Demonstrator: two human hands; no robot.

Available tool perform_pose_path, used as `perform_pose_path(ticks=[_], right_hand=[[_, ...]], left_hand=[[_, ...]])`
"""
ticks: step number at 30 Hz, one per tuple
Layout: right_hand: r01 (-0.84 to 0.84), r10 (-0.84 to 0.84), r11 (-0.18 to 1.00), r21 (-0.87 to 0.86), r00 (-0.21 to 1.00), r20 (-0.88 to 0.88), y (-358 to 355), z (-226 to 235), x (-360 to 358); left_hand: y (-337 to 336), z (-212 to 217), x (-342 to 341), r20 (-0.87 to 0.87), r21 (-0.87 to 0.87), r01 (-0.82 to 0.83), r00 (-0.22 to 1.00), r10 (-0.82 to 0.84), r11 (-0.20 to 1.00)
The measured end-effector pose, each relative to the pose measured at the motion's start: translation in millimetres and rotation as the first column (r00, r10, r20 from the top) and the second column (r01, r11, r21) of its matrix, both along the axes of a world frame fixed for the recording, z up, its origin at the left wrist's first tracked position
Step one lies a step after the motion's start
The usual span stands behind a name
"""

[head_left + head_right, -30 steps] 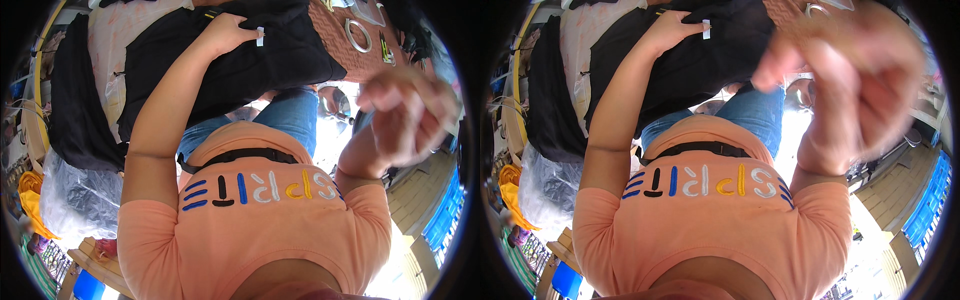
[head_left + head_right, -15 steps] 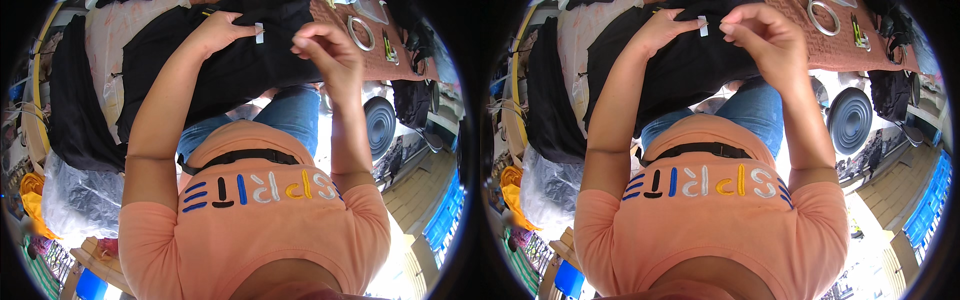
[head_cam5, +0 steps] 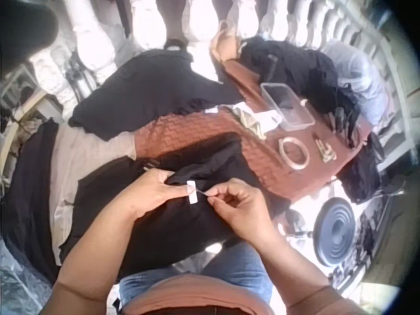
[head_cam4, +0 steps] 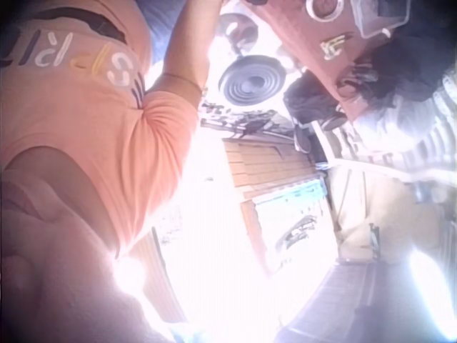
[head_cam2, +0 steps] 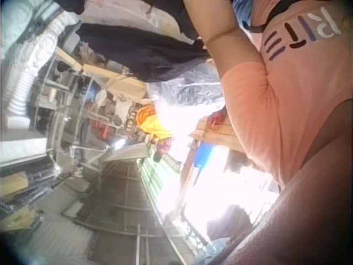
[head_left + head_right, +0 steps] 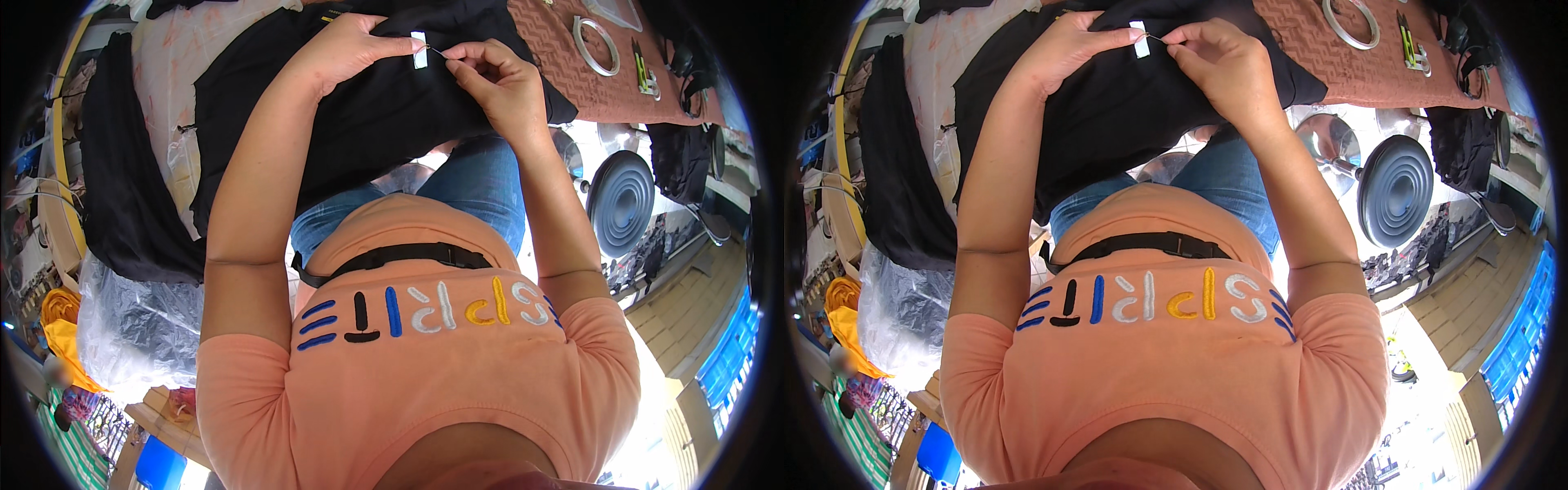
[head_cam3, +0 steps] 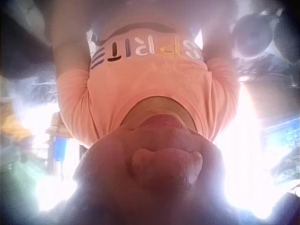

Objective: The person sews a white label onto a black garment by hand using a needle and thread, pulling the thread through several times to secure the label.

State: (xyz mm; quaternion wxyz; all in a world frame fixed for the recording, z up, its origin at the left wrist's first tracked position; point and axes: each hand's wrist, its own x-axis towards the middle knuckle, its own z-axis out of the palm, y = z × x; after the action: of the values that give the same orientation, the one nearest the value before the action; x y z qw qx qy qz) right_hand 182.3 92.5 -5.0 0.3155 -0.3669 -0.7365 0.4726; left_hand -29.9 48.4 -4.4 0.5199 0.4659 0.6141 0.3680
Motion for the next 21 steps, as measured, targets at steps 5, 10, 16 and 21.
perform_pose_path(ticks=[5,10,16,21], right_hand=[[0.000,0.000,0.999,0.032,1.000,0.009,0.7,-0.6,-0.5],[0.003,-0.003,0.999,0.043,1.000,0.022,2.2,-2.3,0.4],[0.003,-0.003,1.000,0.026,1.000,0.016,1.2,-1.4,-0.8],[0.002,-0.003,1.000,0.022,1.000,0.029,1.7,-1.5,0.5]], left_hand=[[1.6,-5.5,-1.2,-0.027,0.011,-0.008,1.000,0.009,1.000],[1.9,-5.0,-0.8,-0.024,0.029,0.001,1.000,-0.001,1.000],[1.3,-11.5,-1.9,-0.056,0.063,-0.017,0.998,0.021,0.998],[1.0,-4.8,0.2,-0.022,0.063,0.010,1.000,-0.008,0.998]])
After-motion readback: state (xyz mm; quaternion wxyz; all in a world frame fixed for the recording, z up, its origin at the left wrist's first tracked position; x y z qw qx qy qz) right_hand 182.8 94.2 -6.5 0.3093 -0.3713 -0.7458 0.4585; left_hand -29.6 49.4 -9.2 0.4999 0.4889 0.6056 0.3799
